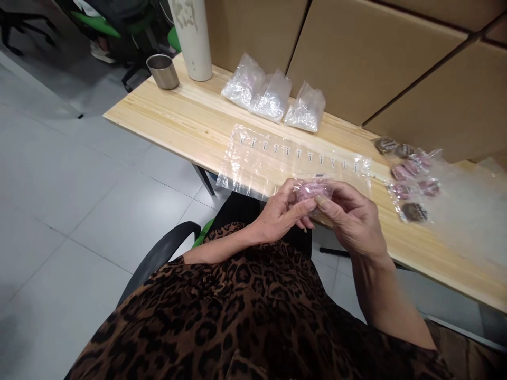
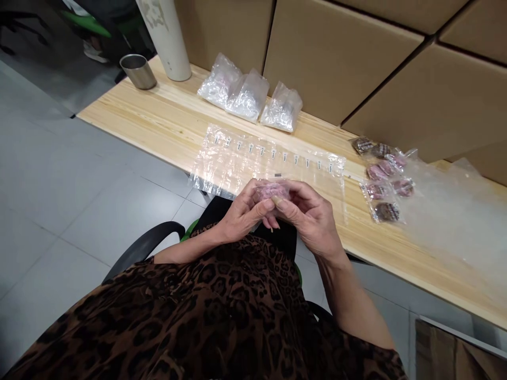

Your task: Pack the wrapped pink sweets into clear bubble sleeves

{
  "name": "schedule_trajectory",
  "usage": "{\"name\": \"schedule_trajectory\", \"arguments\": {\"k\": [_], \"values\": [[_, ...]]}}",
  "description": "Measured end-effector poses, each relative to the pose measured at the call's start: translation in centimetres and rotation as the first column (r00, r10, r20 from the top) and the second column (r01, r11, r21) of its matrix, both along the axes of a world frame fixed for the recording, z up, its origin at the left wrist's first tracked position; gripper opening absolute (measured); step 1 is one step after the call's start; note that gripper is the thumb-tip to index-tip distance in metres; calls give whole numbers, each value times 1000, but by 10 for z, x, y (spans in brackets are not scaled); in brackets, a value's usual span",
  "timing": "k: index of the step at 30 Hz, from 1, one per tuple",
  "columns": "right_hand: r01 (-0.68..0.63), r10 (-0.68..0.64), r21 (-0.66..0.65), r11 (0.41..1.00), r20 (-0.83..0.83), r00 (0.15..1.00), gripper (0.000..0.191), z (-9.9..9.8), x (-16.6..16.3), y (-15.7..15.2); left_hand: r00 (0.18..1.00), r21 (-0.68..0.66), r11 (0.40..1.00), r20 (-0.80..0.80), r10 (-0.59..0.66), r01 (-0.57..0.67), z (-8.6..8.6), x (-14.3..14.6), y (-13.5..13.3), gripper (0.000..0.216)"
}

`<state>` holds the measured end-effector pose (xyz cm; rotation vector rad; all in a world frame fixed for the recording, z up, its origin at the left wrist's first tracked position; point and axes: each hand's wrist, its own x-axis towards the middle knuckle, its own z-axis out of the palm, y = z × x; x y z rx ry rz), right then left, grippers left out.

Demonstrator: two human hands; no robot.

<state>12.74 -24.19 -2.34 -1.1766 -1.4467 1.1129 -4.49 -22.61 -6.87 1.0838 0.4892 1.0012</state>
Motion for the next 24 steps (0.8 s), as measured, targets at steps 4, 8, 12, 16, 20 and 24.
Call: {"name": "schedule_trajectory", "arguments": {"k": [4,8,12,16,20,24], "values": [[-46,41,-83,995,-60,997,29,1,7,5,1000,-45,998,0,-31,31,2,-3,1,58],[-87,91,-102,991,32,995,33,8,10,9,999,-31,999,-40,-32,31,6,-8,4,57],[-118,126,-94,989,84,988,32,17,10,10,990,-12,997,-117,-73,72,13,-14,6,55],[-79,93,-73,994,216,972,37,29,19,19,967,125,989,-250,-42,75,23,-29,10,53],[-65,29,40,997,594,804,48,40,41,40,810,403,892,-440,387,-206,35,-68,25,57],[-106,67,-3,994,791,608,52,47,52,62,322,624,708,-630,706,-330,43,-115,49,46]]}}
